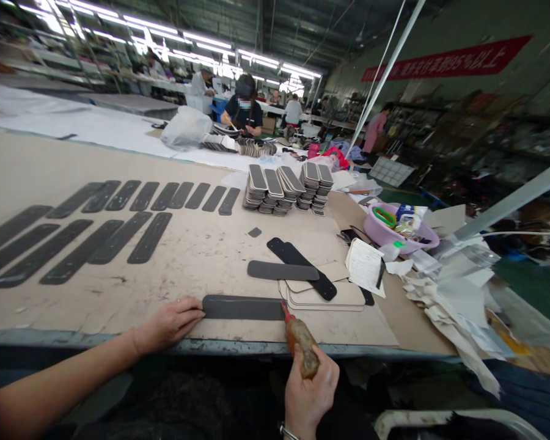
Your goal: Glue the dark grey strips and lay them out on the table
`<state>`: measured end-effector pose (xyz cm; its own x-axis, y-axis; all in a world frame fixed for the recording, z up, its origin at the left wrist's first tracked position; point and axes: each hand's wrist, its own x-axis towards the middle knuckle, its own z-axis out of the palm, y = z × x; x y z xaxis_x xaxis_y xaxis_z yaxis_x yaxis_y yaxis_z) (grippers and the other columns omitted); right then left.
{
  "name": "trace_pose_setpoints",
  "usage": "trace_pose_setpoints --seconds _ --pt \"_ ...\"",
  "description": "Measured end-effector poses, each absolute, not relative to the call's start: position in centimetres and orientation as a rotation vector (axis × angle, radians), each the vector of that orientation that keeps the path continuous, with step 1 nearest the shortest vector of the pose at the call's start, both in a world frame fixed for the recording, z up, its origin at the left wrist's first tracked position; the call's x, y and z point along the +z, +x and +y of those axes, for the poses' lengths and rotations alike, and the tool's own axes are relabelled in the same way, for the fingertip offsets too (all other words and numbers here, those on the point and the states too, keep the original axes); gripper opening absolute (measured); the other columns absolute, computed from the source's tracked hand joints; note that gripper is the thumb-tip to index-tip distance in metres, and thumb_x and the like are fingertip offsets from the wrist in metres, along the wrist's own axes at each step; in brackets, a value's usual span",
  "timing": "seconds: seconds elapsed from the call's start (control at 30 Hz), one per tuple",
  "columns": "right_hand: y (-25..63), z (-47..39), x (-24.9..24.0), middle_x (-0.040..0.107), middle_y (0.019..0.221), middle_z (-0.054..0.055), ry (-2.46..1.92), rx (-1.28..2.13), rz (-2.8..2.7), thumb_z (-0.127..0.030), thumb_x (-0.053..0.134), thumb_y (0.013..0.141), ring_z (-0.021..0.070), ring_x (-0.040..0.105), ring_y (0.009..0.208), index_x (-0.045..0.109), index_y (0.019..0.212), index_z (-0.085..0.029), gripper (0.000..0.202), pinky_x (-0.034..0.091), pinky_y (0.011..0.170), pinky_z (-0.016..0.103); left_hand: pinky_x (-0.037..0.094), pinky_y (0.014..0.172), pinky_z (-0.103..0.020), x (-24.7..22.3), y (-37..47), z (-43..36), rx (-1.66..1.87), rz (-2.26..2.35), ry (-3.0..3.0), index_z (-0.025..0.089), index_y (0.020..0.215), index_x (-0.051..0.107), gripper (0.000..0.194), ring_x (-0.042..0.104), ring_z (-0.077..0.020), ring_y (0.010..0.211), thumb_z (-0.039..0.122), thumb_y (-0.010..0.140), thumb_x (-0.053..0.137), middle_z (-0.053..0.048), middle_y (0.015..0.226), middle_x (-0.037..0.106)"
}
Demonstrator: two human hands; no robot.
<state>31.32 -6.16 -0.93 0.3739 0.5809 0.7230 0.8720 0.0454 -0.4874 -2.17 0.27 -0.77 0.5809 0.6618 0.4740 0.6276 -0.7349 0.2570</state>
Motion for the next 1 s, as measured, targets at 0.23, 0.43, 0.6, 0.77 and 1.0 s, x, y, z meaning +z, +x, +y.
trace_pose_setpoints --seconds 0.23,0.43,0.6,0.77,1.0 --pt "30.2 -6.6 -0.5 0.059 0.088 0.010 -1.674 -0.264 -1.175 -0.051 0.067 0.080 0.0250 0.056 0.081 0.061 0.098 -0.016 0.039 0.046 0.075 0.038 0.051 0.083 -0.032 -0.9 -2.3 0.3 0.810 1.072 2.753 0.015 0.097 0.066 0.022 0.058 -0.0176 0.086 0.014 0.093 0.045 -0.008 0.090 0.065" --pt "25.8 -6.6 -1.1 0.060 0.091 0.006 -1.520 0.079 -1.145 -0.049 0.073 0.076 0.0216 0.058 0.078 0.061 0.097 -0.018 0.040 0.046 0.073 0.035 0.049 0.085 -0.032 -1.2 -2.2 0.2 0.744 1.089 2.775 0.014 0.095 0.066 0.022 0.059 -0.0169 0.084 0.015 0.094 0.043 -0.008 0.085 0.064" --pt "22.9 -5.6 -0.8 0.059 0.091 0.007 -1.370 0.142 -1.431 -0.046 0.067 0.082 0.0200 0.057 0.080 0.058 0.099 -0.017 0.035 0.046 0.075 0.032 0.047 0.085 -0.032 -1.3 -2.3 0.2 0.725 1.109 2.775 0.015 0.094 0.064 0.022 0.057 -0.0166 0.083 0.016 0.094 0.043 -0.007 0.083 0.063" --pt "21.8 -5.2 -0.5 0.058 0.094 0.007 -1.339 0.188 -1.534 -0.040 0.065 0.085 0.0202 0.057 0.085 0.057 0.103 -0.017 0.030 0.046 0.077 0.032 0.046 0.082 -0.031 -1.0 -2.2 0.2 0.727 1.122 2.759 0.015 0.090 0.064 0.022 0.055 -0.0165 0.078 0.017 0.094 0.043 -0.006 0.080 0.062" --pt "21.5 -6.9 0.3 0.057 0.087 0.005 -1.335 0.166 -1.520 -0.040 0.066 0.085 0.0184 0.057 0.078 0.057 0.099 -0.017 0.029 0.046 0.071 0.028 0.047 0.082 -0.032 -0.8 -2.0 0.1 0.722 1.153 2.728 0.015 0.089 0.065 0.022 0.054 -0.0177 0.080 0.018 0.093 0.043 -0.007 0.080 0.061"
